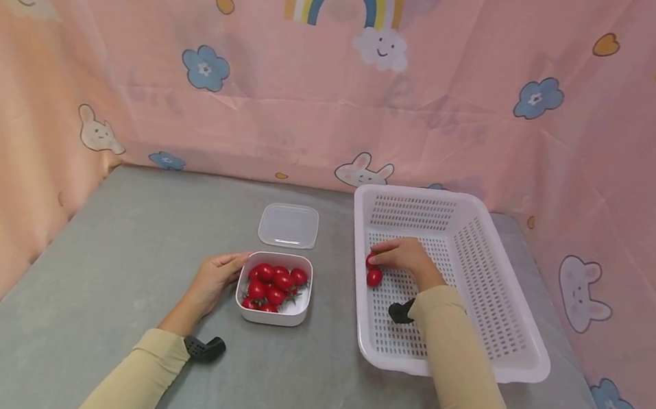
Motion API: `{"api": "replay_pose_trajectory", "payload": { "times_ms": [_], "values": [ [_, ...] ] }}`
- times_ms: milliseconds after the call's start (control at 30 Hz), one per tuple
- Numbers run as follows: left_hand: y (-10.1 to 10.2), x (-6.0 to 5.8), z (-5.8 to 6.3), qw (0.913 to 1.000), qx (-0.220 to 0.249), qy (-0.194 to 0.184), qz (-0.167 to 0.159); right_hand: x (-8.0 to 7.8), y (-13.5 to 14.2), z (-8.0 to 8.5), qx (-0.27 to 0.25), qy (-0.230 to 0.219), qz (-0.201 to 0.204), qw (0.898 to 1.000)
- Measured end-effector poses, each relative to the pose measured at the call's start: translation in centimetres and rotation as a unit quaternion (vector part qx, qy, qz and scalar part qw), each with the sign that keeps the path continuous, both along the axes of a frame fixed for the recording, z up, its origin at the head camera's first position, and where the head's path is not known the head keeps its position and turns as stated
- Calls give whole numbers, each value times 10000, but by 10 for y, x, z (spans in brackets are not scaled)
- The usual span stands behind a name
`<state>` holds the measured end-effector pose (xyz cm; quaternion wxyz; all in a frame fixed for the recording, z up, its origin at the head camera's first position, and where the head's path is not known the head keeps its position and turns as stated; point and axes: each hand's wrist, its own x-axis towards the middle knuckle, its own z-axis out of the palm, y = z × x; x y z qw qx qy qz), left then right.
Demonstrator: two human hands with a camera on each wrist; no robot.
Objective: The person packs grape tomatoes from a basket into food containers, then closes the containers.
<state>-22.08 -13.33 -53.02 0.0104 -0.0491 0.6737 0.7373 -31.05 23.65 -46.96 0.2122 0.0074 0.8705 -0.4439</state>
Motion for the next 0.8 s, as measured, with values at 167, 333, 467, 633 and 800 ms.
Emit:
{"api": "replay_pose_trajectory", "payload": {
  "times_ms": [167, 333, 467, 633, 800],
  "values": [
    [0, 0, 0, 10000, 2, -36, -38, 1, -1, 1, 56, 19, 76, 10000],
    [-1, 0, 0, 9999, 24, -119, -65, 2, -1, 3, 205, 55, -23, 9998],
    [0, -1, 0, 9999, 57, -104, -93, 4, 2, 8, 333, 83, -216, 9992],
    [0, -1, 0, 9999, 61, -33, -106, 6, 6, 24, 26, 134, -552, 9984],
    [-1, -1, 0, 10000, 15, 35, -74, 7, 5, 44, -424, 546, -556, 9961]
  ]
}}
